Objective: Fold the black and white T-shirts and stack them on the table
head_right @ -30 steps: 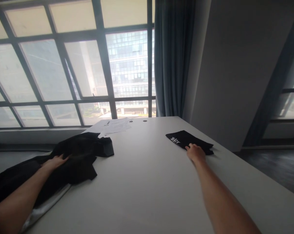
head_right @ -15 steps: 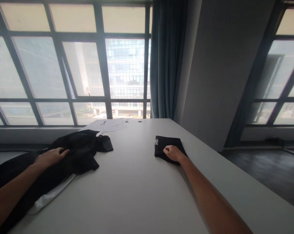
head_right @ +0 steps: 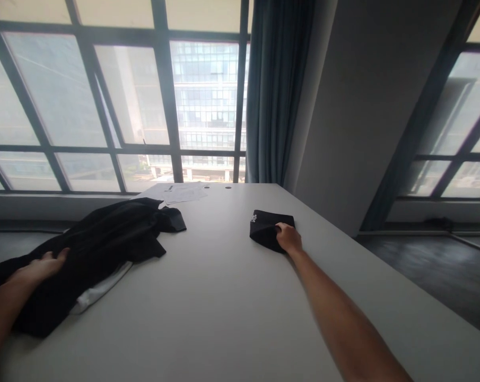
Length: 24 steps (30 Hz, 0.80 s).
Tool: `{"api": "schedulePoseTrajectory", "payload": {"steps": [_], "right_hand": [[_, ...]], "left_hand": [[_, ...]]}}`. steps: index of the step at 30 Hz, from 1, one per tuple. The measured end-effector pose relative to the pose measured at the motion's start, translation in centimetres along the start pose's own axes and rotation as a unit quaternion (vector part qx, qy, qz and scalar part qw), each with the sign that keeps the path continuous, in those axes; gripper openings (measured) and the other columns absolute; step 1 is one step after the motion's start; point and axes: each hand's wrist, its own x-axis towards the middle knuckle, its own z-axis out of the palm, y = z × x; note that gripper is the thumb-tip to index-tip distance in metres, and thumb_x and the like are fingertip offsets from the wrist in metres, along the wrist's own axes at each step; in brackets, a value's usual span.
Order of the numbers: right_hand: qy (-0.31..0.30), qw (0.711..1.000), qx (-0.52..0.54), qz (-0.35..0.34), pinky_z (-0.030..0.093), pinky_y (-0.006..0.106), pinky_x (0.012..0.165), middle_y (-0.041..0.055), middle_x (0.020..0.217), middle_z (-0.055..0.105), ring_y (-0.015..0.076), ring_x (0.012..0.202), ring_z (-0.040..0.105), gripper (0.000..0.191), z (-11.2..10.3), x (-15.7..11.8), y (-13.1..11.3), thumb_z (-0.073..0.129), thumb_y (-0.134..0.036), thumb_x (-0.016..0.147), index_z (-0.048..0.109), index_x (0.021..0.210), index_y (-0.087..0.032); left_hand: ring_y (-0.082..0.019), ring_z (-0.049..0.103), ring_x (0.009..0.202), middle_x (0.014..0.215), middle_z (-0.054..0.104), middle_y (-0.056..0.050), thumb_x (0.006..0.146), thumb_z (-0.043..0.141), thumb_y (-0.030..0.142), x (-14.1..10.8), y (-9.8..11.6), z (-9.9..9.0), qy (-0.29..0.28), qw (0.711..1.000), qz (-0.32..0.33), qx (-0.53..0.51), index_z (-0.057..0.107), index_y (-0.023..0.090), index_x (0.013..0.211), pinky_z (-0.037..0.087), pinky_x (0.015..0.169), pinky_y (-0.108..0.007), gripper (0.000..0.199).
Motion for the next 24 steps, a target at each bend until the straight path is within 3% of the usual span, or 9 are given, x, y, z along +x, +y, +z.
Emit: {"api": "schedulePoseTrajectory", "payload": {"steps": [4, 6, 8, 11, 13, 16, 18, 20, 24], "right_hand": [[0.063, 0.995, 0.078, 0.015, 0.044, 0.036, 0.091, 0.0137, 0.117, 0.069, 0.0302, 0.109, 0.061, 0.037, -1.4, 0.2, -2.6, 0.042, -0.026, 0.089, 0.071, 0.110, -0.015], [0.086, 0.987, 0.133, 0.000, 0.044, 0.038, 0.091, 0.0161, 0.109, 0.071, 0.0310, 0.104, 0.062, 0.035, -2.3, 0.1, -4.9, 0.044, -0.027, 0.085, 0.072, 0.099, -0.014], [0.086, 0.975, 0.200, -0.037, 0.044, 0.037, 0.088, 0.0153, 0.097, 0.072, 0.0296, 0.095, 0.063, 0.031, -3.3, -0.4, -7.9, 0.045, -0.030, 0.081, 0.071, 0.085, -0.014], [0.040, 0.955, 0.279, -0.092, 0.045, 0.032, 0.077, 0.0073, 0.076, 0.069, 0.0234, 0.080, 0.062, 0.028, -5.0, -2.3, -13.4, 0.045, -0.035, 0.077, 0.066, 0.070, -0.018], [-0.056, 0.925, 0.357, -0.121, 0.045, 0.030, 0.070, 0.0035, 0.068, 0.064, 0.0203, 0.072, 0.059, 0.027, -6.2, -4.1, -17.3, 0.047, -0.038, 0.074, 0.064, 0.067, -0.018], [-0.193, 0.862, 0.441, -0.159, 0.045, 0.028, 0.070, 0.0021, 0.071, 0.065, 0.0181, 0.072, 0.059, 0.026, -8.0, -7.2, -22.2, 0.052, -0.038, 0.071, 0.067, 0.070, -0.017], [-0.274, 0.818, 0.475, -0.174, 0.046, 0.028, 0.070, 0.0025, 0.074, 0.067, 0.0179, 0.074, 0.060, 0.026, -9.0, -8.5, -24.2, 0.053, -0.036, 0.071, 0.069, 0.074, -0.016], [-0.307, 0.797, 0.490, -0.173, 0.047, 0.028, 0.071, 0.0029, 0.076, 0.067, 0.0177, 0.075, 0.060, 0.025, -9.7, -8.9, -24.9, 0.052, -0.033, 0.072, 0.070, 0.078, -0.015], [-0.286, 0.819, 0.478, -0.141, 0.046, 0.026, 0.067, 0.0025, 0.074, 0.066, 0.0160, 0.073, 0.059, 0.024, -10.0, -7.5, -23.7, 0.048, -0.021, 0.071, 0.071, 0.078, -0.015]], "left_hand": [[-0.046, 0.060, 0.109, 0.102, 0.070, -0.019, 0.083, 0.038, 0.064, 0.1, -1.7, 0.9, 0.065, 0.972, -0.207, 0.091, 0.066, 0.010, 0.104, 0.045, 0.091, -0.064, 0.065], [-0.047, 0.058, 0.112, 0.108, 0.069, -0.022, 0.087, 0.038, 0.055, -0.6, -1.0, 1.0, 0.069, 0.952, -0.258, 0.147, 0.065, 0.006, 0.111, 0.044, 0.090, -0.067, 0.061], [-0.047, 0.051, 0.123, 0.124, 0.063, -0.024, 0.088, 0.039, 0.054, -1.9, 1.4, 1.2, 0.092, 0.959, -0.204, 0.172, 0.061, 0.006, 0.120, 0.042, 0.093, -0.067, 0.062], [-0.042, 0.044, 0.134, 0.143, 0.051, -0.022, 0.088, 0.042, 0.058, -4.9, 7.6, 2.4, 0.091, 0.990, 0.029, 0.107, 0.057, 0.010, 0.129, 0.040, 0.101, -0.059, 0.065], [-0.032, 0.062, 0.115, 0.132, 0.062, -0.015, 0.088, 0.043, 0.060, -7.7, 12.2, 3.8, -0.008, 0.987, 0.163, -0.009, 0.060, 0.016, 0.127, 0.050, 0.094, -0.043, 0.061], [-0.024, 0.070, 0.090, 0.116, 0.071, -0.011, 0.084, 0.054, 0.060, -11.8, 17.4, 5.8, -0.125, 0.945, 0.273, -0.128, 0.059, 0.020, 0.129, 0.054, 0.082, -0.035, 0.060], [-0.022, 0.070, 0.082, 0.103, 0.073, -0.010, 0.084, 0.060, 0.051, -13.6, 18.8, 6.6, -0.144, 0.927, 0.304, -0.167, 0.060, 0.018, 0.125, 0.053, 0.077, -0.033, 0.053], [-0.020, 0.068, 0.074, 0.087, 0.074, -0.008, 0.089, 0.055, 0.043, -14.0, 18.7, 6.6, -0.147, 0.923, 0.301, -0.187, 0.068, 0.017, 0.105, 0.051, 0.070, -0.030, 0.033], [-0.018, 0.065, 0.064, 0.071, 0.069, -0.007, 0.094, 0.045, 0.041, -11.4, 16.8, 5.5, -0.124, 0.929, 0.263, -0.226, 0.065, 0.016, 0.077, 0.049, 0.058, -0.026, 0.036]]}}
